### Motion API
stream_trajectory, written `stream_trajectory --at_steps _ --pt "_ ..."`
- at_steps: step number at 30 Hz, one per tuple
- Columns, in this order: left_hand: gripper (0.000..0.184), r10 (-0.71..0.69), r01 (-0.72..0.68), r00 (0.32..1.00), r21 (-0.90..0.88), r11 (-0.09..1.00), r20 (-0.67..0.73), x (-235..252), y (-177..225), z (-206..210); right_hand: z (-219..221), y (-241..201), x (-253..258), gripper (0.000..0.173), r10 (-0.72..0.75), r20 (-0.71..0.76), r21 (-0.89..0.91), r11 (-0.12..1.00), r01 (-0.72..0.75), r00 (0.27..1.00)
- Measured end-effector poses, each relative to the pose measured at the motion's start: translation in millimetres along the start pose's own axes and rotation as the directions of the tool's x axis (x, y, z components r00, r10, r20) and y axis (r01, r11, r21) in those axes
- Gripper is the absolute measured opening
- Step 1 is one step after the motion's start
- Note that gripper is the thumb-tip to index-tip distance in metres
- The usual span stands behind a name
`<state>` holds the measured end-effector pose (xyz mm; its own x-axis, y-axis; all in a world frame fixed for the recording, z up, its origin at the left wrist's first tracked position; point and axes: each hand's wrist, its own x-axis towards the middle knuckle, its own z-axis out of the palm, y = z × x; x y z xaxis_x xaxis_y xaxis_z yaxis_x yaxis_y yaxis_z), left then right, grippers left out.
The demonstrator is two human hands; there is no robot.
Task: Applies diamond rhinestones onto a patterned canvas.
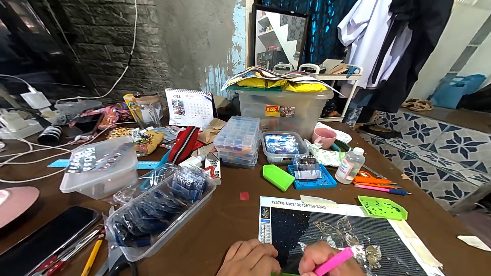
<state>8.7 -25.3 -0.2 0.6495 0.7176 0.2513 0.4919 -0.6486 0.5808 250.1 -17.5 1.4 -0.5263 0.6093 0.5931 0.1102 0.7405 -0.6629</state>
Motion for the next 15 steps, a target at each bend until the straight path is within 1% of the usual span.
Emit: stream_trajectory --at_steps 4,15 --pt "0.045 -0.001 0.001 1.000 -0.001 1.000 0.000 0.0 0.2 0.0 1.1 0.7 0.2 0.013 -0.032 0.011 -0.007 0.999 0.032 0.999" --pt "0.045 -0.002 0.002 1.000 -0.008 1.000 -0.007 0.7 1.0 -0.2 2.0 1.2 1.1 0.012 -0.060 0.019 -0.052 0.997 0.061 0.998"
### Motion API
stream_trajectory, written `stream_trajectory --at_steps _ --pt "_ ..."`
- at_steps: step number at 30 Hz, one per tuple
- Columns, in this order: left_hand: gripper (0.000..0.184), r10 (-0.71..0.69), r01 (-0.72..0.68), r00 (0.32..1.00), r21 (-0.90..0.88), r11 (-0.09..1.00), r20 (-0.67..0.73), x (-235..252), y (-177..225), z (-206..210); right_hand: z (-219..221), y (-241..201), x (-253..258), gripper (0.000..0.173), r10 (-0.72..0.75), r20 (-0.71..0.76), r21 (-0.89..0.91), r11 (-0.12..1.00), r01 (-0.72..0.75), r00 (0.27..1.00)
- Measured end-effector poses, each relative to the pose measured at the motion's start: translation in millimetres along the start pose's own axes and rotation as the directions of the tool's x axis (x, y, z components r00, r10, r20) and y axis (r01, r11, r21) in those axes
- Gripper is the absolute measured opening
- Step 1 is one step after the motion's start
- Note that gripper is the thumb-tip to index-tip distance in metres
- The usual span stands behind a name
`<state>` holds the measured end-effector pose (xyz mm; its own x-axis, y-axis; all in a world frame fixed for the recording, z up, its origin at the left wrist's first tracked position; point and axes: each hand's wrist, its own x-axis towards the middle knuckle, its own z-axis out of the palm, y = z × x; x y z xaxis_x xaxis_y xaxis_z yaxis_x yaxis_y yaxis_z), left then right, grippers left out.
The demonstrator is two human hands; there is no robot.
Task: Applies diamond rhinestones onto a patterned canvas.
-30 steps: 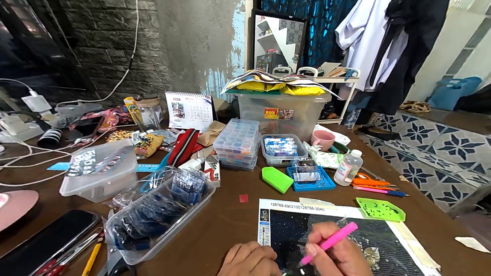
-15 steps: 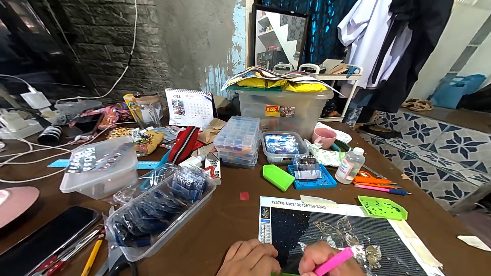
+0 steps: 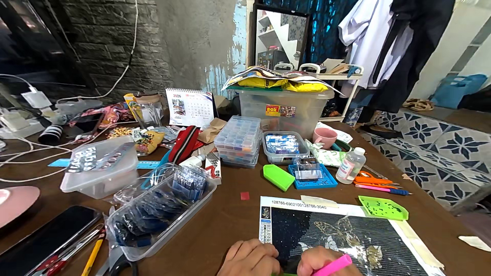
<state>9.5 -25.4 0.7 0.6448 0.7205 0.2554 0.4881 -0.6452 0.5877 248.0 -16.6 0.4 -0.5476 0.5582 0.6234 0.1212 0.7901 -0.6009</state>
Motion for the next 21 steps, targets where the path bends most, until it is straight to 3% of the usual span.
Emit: stream_trajectory --at_steps 9,21 --pt "0.045 -0.010 0.010 1.000 -0.008 1.000 0.017 0.5 0.4 -1.0 -2.0 6.0 -1.2 0.007 0.218 -0.189 0.163 0.968 -0.188 0.957" --pt "0.048 0.001 -0.001 1.000 -0.012 1.000 0.011 0.9 -1.4 0.0 -0.7 8.9 4.8 0.009 0.360 -0.310 0.001 0.926 -0.378 0.880"
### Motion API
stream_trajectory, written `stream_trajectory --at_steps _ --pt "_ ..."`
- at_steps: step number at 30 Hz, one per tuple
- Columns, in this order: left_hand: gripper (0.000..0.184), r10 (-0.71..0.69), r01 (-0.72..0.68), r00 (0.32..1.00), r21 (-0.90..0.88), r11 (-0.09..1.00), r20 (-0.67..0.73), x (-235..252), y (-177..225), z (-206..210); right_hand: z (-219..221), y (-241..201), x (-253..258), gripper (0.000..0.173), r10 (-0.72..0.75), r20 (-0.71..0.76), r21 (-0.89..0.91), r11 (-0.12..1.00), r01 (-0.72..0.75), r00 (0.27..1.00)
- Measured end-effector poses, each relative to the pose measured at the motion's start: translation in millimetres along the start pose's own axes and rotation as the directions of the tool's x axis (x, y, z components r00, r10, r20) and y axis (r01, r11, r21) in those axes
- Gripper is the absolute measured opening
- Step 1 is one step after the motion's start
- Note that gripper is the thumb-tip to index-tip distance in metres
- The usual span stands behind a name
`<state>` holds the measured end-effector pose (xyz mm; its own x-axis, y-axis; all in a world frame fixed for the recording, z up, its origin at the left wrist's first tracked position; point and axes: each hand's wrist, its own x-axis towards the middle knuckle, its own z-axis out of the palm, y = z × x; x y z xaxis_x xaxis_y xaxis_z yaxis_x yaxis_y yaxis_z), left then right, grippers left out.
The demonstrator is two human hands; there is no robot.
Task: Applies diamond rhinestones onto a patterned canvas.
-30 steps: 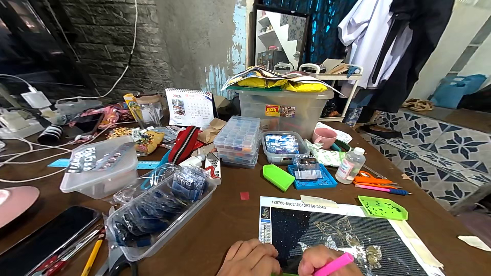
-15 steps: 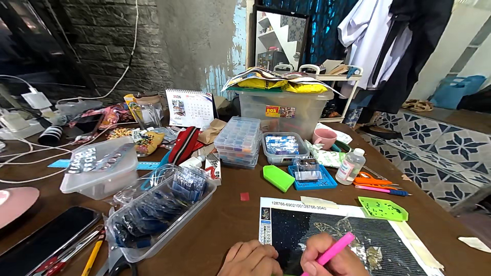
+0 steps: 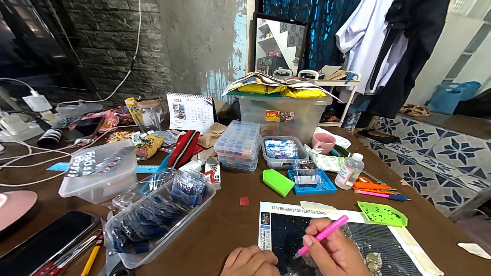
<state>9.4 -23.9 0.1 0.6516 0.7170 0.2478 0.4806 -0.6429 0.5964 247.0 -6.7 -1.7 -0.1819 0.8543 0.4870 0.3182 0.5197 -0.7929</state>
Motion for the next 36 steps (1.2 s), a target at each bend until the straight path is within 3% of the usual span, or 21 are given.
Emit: stream_trajectory --at_steps 36 --pt "0.049 -0.009 0.009 1.000 0.015 1.000 0.007 0.0 0.7 0.3 3.2 -1.4 -0.8 0.014 -0.097 0.048 -0.165 0.981 0.103 0.994"
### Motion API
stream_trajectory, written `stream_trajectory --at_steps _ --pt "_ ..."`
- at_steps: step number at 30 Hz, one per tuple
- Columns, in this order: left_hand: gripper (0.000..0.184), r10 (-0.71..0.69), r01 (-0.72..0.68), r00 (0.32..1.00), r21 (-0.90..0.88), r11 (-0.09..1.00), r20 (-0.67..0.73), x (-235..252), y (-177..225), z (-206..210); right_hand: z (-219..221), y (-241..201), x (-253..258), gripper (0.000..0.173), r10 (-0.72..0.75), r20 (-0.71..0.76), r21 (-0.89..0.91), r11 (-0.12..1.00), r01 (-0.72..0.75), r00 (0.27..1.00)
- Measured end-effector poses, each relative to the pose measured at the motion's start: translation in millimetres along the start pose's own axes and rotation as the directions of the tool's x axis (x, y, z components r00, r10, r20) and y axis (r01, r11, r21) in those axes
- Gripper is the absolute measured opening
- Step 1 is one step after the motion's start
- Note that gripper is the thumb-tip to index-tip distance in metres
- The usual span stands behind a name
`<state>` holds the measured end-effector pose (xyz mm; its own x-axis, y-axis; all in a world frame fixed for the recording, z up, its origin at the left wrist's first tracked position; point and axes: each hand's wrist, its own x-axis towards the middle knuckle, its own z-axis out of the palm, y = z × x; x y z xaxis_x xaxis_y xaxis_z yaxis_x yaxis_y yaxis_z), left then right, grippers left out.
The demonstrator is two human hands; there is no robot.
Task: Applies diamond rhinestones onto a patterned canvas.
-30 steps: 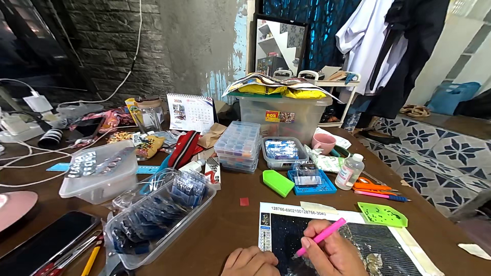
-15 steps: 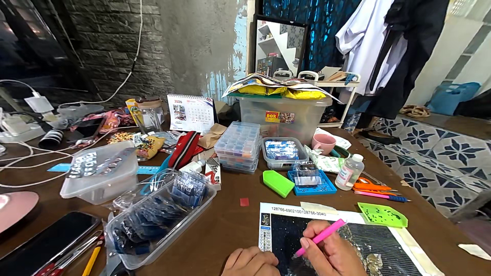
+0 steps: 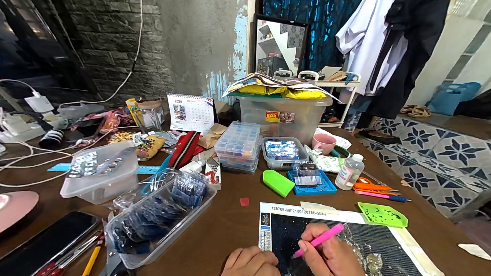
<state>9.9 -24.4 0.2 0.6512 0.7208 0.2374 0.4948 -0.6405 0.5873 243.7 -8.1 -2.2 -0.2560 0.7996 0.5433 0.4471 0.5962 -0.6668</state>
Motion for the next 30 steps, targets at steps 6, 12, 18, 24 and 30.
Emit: stream_trajectory --at_steps 6,12,18,24,30 --pt "0.050 -0.004 0.004 1.000 -0.004 1.000 0.005 0.6 0.5 -0.8 0.0 -2.8 0.2 0.012 -0.082 0.021 -0.071 0.994 0.083 0.996" --pt "0.049 0.014 -0.014 1.000 -0.001 1.000 -0.007 0.0 -0.2 -1.0 -1.1 -0.5 -1.6 0.013 0.062 -0.052 0.044 0.997 -0.059 0.997" --pt "0.049 0.001 -0.001 1.000 -0.002 1.000 -0.003 -0.3 0.6 -0.9 -4.3 -7.7 0.5 0.008 0.308 -0.026 0.189 0.936 -0.298 0.951" --pt "0.049 -0.001 0.001 1.000 -0.004 1.000 -0.004 -0.1 0.3 -0.5 -5.4 -9.6 1.5 0.007 0.338 -0.001 0.210 0.920 -0.331 0.941" --pt "0.049 -0.007 0.007 1.000 -0.001 1.000 0.001 -0.1 1.5 -1.5 -4.7 -11.0 2.2 0.007 0.363 0.000 0.216 0.910 -0.355 0.932"
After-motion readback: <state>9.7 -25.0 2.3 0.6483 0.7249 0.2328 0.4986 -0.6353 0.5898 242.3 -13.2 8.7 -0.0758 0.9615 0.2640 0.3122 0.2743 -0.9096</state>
